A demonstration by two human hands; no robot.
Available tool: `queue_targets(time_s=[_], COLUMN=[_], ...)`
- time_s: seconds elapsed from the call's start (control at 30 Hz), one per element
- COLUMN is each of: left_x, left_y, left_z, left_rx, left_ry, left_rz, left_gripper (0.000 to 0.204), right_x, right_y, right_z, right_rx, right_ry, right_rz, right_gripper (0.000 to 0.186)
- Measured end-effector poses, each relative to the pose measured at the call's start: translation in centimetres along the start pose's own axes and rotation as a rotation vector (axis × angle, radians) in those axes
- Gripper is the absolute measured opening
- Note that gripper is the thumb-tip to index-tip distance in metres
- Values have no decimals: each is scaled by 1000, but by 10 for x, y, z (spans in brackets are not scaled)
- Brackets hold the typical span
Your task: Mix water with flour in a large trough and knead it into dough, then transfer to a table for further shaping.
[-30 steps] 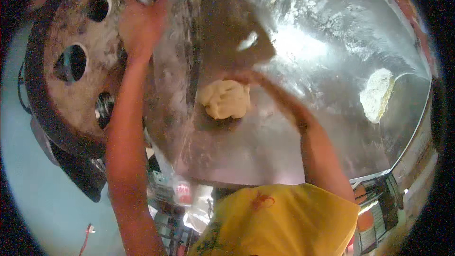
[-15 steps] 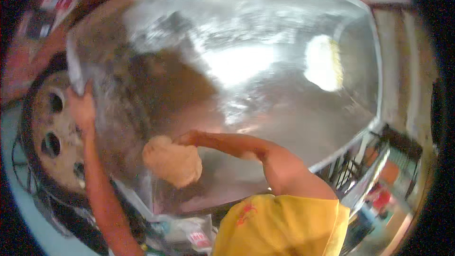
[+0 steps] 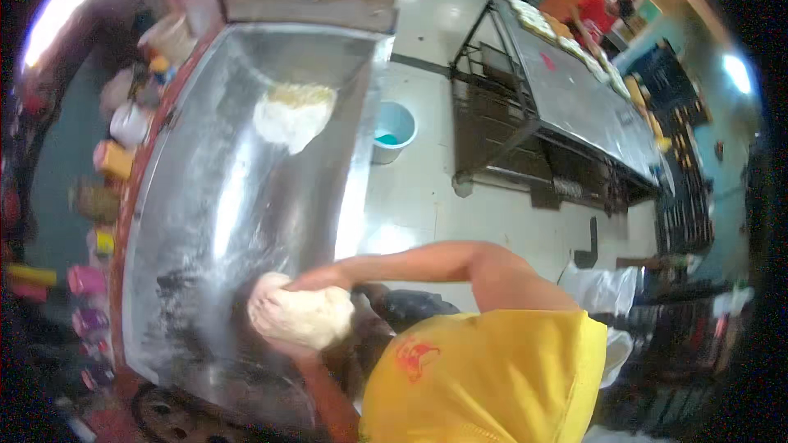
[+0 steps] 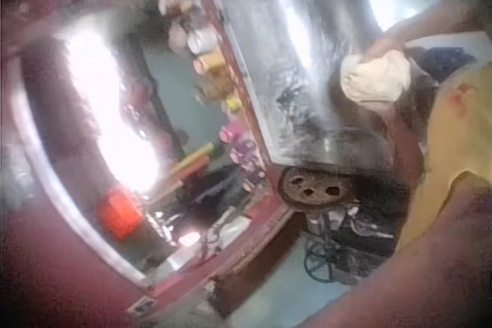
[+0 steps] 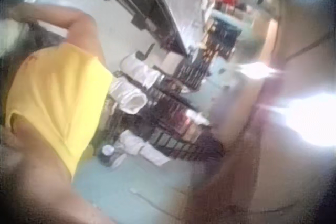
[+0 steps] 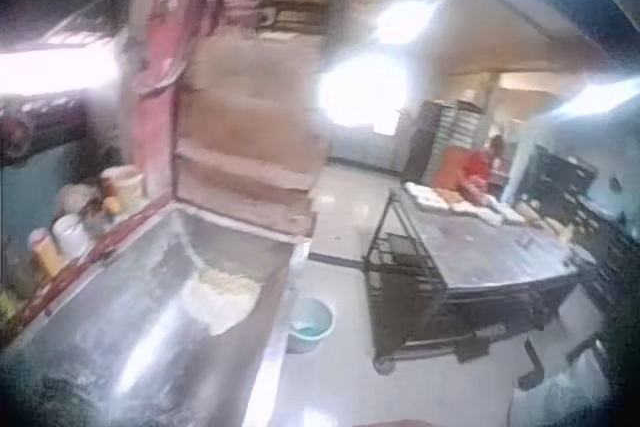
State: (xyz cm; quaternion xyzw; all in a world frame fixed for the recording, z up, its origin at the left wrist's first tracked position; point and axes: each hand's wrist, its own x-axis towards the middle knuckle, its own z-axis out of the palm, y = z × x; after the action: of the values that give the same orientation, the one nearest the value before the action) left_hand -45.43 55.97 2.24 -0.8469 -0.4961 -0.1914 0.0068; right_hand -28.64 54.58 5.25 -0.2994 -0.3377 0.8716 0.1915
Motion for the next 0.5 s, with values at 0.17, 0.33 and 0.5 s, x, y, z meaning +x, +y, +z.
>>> queue_targets(time_s=[0.17,0.33,0.5], left_x=[-42,-29,-5], left_y=[114,247,426], left_z=[7,21,59], left_rx=[-9,-459,-1253], left_ry=[-236,-355,-488], left_rz=[209,296,284], left_gripper=[65,62,58], right_x=[-182,-313,-457], right_y=[10,110,149], right_z=[40,2,-19], right_rx=[52,614,22], right_ry=[485,604,1322], right_rz=[18,-317,-408], right_gripper=[61,57,47])
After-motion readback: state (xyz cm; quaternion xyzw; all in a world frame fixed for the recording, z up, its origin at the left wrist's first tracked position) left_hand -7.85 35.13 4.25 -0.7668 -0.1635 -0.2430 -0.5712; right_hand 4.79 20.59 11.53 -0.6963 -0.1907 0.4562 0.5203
